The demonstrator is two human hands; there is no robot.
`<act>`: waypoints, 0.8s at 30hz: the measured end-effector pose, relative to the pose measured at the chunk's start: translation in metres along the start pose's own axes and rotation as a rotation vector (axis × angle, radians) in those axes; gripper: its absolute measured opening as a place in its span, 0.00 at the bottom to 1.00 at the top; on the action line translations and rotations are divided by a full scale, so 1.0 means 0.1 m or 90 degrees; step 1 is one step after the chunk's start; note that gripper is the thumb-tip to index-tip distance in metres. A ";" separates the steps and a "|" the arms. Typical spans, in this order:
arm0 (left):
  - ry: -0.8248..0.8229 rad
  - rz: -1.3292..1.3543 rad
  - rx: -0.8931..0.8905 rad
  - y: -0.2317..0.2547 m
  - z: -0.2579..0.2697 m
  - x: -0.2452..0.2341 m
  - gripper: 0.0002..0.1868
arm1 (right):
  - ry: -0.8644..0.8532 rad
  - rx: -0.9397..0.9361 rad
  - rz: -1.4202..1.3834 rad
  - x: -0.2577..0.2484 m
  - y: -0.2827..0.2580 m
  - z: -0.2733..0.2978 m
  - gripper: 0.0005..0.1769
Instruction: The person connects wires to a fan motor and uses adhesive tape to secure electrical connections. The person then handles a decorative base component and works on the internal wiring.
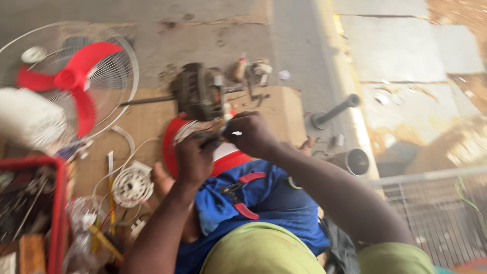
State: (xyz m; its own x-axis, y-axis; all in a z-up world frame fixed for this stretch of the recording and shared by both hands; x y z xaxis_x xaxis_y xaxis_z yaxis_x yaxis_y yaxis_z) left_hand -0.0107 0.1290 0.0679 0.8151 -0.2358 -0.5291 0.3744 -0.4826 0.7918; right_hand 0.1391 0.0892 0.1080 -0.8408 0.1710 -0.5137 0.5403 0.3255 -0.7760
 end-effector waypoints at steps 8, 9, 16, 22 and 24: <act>-0.074 -0.102 -0.135 -0.42 0.21 0.19 0.15 | 0.165 0.090 -0.191 -0.01 0.03 0.40 0.09; -0.042 -0.006 -0.146 -0.44 0.22 0.20 0.14 | 0.203 0.168 -0.214 0.00 0.15 0.48 0.13; -0.027 0.026 -0.225 -0.53 0.26 0.30 0.11 | 0.281 0.284 -0.271 0.37 0.50 0.63 0.13; 0.001 0.044 -0.201 -0.37 0.20 0.28 0.11 | 0.323 0.371 -0.379 0.54 0.64 0.67 0.12; 0.013 0.085 -0.229 -0.38 0.19 0.33 0.11 | 0.335 0.373 -0.395 0.54 0.62 0.66 0.12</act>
State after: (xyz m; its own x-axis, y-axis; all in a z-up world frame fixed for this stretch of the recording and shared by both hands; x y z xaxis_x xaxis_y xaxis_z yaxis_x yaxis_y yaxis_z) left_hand -0.0071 0.1236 0.0144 0.8745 -0.2581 -0.4107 0.3925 -0.1209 0.9118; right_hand 0.1297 0.0575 0.0083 -0.8112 0.5624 0.1600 -0.1859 0.0113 -0.9825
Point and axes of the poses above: each hand's wrist, its own z-axis away from the middle knuckle, its own x-axis out of the palm, y = z × x, the point moved 9 cm from there along -z, towards the middle knuckle, and after that the axes turned 9 degrees about -z, right-handed, at the moved point
